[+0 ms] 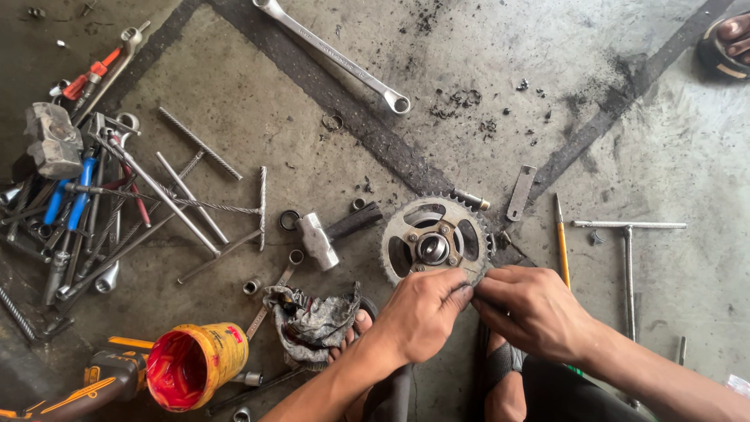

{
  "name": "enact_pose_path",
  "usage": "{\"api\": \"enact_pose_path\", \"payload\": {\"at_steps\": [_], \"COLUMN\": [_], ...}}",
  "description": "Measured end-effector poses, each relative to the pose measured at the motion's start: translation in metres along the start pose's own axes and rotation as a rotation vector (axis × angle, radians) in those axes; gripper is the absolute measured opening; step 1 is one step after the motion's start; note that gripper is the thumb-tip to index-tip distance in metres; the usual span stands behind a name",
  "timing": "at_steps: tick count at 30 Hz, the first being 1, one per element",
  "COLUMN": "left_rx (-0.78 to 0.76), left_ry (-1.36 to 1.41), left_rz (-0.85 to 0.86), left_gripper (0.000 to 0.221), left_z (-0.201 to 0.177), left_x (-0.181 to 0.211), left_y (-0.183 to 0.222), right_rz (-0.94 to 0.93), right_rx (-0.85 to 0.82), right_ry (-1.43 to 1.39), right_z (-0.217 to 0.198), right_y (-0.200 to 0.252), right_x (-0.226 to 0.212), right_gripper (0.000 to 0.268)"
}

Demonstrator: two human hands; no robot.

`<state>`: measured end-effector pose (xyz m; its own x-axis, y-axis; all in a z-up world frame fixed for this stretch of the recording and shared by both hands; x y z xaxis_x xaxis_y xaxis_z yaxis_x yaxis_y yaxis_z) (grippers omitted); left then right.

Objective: The person sits on the floor and assembles a mechanical gear component. They place a bearing into the center of the gear, then use a hammer to tap it into place. The person repeatedly checks the fit and orientation of the bearing throughout the process.

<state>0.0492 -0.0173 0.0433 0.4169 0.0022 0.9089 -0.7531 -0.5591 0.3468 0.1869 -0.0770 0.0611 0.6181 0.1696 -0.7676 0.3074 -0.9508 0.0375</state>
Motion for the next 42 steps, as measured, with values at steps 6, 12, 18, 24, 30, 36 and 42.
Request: {"api": "enact_pose_path", "payload": {"at_steps": [6, 12, 18, 24, 30, 36, 42], "left_rx": [-0.063, -0.244, -0.289, -0.046, 0.165, 0.242, 0.219], "left_ry": [0.503, 1.109, 1.107, 0.933, 0.219, 0.039, 0.021], "left_rz": [-0.237, -0.526, -0.727, -0.383, -0.133, 0.114, 0.088], "left_gripper": [0.022, 0.017, 0.016, 0.021, 0.021, 0.011, 0.019], "left_z": [0.028, 0.052, 0.055, 0.035, -0.014, -0.031, -0.033], "left_x": [-0.026, -0.021, -0.023, -0.009, 0.018, 0.054, 0.053], "left_y": [-0.005, 0.002, 0.012, -0.002, -0.006, 0.003, 0.002], "right_rz": [-0.201, -0.551, -0.826, -0.788, -0.007, 0.221, 0.274], "right_rx": [0.164, 0.216, 0.212, 0.18, 0.064, 0.102, 0.049], "right_ry": [0.339, 0.517, 0.872, 0.702, 0.002, -0.252, -0.294], "right_z": [-0.011, -0.026, -0.028, -0.041, -0.028, -0.023, -0.025], "right_y": [0.009, 0.014, 0.02, 0.001, -0.013, 0.001, 0.005], "right_x": [-0.016, -0.034, -0.04, -0.039, 0.007, 0.011, 0.008], "right_gripper": [0.018, 0.024, 0.015, 0.026, 0.015, 0.012, 0.018]}}
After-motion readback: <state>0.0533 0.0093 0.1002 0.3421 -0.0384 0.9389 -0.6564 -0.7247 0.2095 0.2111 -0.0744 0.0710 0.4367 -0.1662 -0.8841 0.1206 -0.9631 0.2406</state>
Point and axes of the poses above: each hand's wrist, its own y-axis away from the middle knuckle, its own z-axis out of the palm, x = y × z, the point moved 6 cm from there along -y, towards the middle knuckle, and after that the axes turned 5 degrees about -z, right-handed, at the moved point
